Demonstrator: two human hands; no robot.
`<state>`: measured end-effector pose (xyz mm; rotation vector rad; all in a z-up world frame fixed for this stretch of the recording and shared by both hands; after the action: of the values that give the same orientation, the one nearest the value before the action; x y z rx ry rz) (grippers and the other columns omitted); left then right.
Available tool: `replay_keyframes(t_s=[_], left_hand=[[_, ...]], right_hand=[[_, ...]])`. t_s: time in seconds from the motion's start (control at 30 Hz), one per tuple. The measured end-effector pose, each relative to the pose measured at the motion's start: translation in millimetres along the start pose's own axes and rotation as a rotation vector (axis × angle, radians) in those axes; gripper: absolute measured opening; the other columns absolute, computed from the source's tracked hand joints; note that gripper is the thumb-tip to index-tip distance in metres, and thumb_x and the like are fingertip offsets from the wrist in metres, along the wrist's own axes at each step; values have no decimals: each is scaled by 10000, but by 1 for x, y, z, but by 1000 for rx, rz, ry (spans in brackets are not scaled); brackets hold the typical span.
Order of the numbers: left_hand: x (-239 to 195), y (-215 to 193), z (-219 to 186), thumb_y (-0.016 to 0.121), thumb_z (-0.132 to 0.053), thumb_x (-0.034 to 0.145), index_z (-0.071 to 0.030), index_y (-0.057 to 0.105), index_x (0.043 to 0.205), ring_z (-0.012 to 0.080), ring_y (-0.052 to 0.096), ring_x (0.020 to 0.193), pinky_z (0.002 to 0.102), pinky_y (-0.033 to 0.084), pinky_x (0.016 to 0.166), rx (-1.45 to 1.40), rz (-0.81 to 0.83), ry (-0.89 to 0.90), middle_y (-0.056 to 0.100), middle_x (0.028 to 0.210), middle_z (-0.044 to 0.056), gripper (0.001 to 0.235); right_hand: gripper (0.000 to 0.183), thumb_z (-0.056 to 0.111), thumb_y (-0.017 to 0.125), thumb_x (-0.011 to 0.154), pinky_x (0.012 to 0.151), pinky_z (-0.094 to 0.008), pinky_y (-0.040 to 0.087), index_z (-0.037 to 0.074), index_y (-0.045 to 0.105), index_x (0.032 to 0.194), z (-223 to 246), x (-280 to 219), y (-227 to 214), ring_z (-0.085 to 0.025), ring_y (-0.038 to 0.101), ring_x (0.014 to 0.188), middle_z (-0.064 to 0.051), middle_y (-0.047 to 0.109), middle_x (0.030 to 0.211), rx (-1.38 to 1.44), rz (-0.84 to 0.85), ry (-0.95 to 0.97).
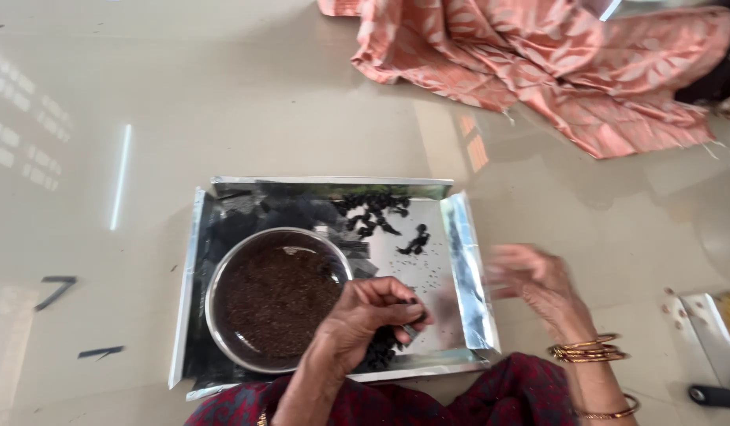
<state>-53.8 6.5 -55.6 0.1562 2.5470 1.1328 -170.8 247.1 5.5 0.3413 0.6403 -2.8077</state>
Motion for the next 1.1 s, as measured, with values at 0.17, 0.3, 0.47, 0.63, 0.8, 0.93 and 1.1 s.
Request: replay_keyframes(t_s=[0.17, 0.3, 0.47, 0.63, 0.8, 0.93, 1.1], left_hand=[[15, 2, 14, 752, 59, 853, 15, 701, 856, 234, 773, 698, 273, 589, 528, -177, 37, -97, 786, 848, 206, 67], [28, -12, 26, 757, 55, 849, 60, 742, 912, 203, 756, 675, 260, 584, 529, -97, 5, -166, 766, 817, 188, 65], [25, -22, 19, 790, -19, 882, 82, 762, 935, 144, 701, 612, 217, 525, 490, 53, -36, -153, 760, 793, 163, 118], [33, -31, 23, 773, -46, 904, 87, 765, 942, 117, 687, 605, 196, 512, 492, 88, -38, -141, 767, 783, 142, 139], [34, -36, 23, 762, -59, 882, 76, 760, 943, 124, 701, 600, 193, 505, 473, 43, -86, -85, 778, 773, 141, 149], [30, -32, 11, 803, -53, 865, 54, 766, 909, 114, 694, 598, 177, 446, 447, 86, -162, -15, 774, 764, 134, 122], [22, -24, 3, 837, -50, 805, -14, 814, 883, 65, 640, 595, 193, 432, 481, 173, -276, 230, 768, 732, 59, 89]], right_hand=[[113, 117, 640, 1015, 520, -232, 527, 4, 649, 1017, -36, 49, -14, -69, 551, 615, -25, 673, 972, 54, -180, -506], [37, 17, 686, 863, 546, -317, 449, 49, 669, 864, 35, 65, 112, -137, 545, 682, -11, 583, 852, -444, 78, -769], [130, 77, 708, 848, 584, -323, 462, 55, 590, 897, -22, 119, 154, -177, 555, 704, -18, 550, 830, -379, 127, -950], [95, 97, 677, 967, 455, -249, 365, 27, 614, 959, -53, 141, 157, -81, 463, 551, 14, 535, 742, 359, 315, -222], [246, 9, 714, 835, 609, -300, 578, 3, 763, 1076, -3, 107, 113, -145, 664, 656, -71, 707, 784, -212, 41, -386], [216, 21, 725, 875, 695, -320, 628, -60, 743, 1074, -23, 61, 86, -190, 712, 727, -139, 750, 873, 386, 91, 9], [223, -5, 732, 837, 828, -351, 646, -90, 726, 1043, -18, -12, 89, -234, 758, 843, -160, 777, 994, 686, 141, 84]])
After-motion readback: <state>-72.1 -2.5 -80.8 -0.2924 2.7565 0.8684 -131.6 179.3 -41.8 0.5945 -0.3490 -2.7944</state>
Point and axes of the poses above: each hand's wrist, its own x-axis towards the middle knuckle, its own y-axis out of the palm, z = x × y, the point moved 5 cm from there along x, towards the middle knuckle
